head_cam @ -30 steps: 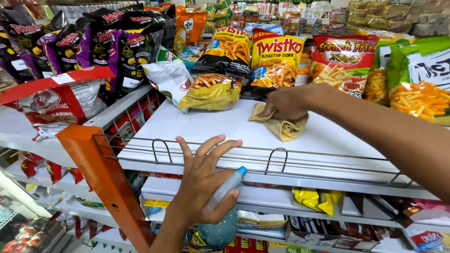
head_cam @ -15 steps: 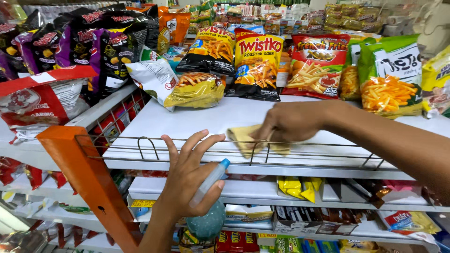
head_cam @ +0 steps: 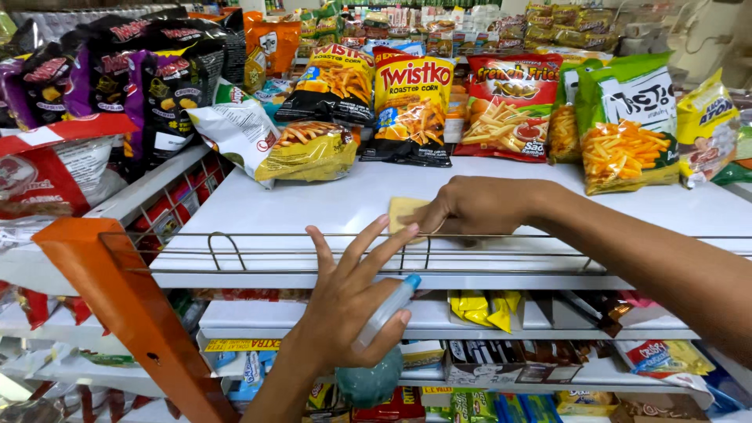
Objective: The person sprays a cleaning solution and wipes down store shelves filled with snack bags and boxes with a cloth.
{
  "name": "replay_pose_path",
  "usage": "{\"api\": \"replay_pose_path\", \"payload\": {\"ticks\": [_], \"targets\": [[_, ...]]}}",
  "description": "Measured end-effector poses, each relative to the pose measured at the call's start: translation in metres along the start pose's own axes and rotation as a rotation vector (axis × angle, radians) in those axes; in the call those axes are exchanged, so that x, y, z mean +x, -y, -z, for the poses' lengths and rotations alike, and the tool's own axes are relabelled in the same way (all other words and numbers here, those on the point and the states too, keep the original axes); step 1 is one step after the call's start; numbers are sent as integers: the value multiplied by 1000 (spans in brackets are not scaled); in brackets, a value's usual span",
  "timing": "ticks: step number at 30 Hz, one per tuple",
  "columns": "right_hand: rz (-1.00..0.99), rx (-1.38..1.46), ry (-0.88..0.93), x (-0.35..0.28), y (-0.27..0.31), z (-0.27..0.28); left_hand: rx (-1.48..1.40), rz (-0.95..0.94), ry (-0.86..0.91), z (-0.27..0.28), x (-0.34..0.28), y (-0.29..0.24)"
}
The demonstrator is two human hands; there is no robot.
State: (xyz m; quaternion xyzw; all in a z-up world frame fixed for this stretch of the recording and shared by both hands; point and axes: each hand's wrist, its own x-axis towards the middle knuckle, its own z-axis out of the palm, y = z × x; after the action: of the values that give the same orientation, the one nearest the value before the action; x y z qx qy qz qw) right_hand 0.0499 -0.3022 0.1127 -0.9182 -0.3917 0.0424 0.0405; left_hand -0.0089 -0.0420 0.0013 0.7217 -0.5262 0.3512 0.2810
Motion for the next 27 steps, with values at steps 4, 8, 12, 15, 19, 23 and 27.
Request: {"api": "replay_pose_path", "payload": {"ticks": [4,8,12,15,19,23,27], "targets": [[116,311,130,-16,-2,2,33,0,2,-5,-3,4],[-104,370,258,-49,-13,13,66,-12,-28,-7,-1,7],[-165,372,265,-61,-17,18,99,-10,-48,-9,3,1],[-119,398,228,-47,-12,17,130,-10,-65,-14,11,-8],[-133,221,146,-17,-7,20,121,-65,-24,-29,30,-19],[104,13,-22,4,-25,7,90,-81,-25,-46,43,-27],[328,-109,-190,-4,-80,0,36,-48,-40,-55,44,-27]]}}
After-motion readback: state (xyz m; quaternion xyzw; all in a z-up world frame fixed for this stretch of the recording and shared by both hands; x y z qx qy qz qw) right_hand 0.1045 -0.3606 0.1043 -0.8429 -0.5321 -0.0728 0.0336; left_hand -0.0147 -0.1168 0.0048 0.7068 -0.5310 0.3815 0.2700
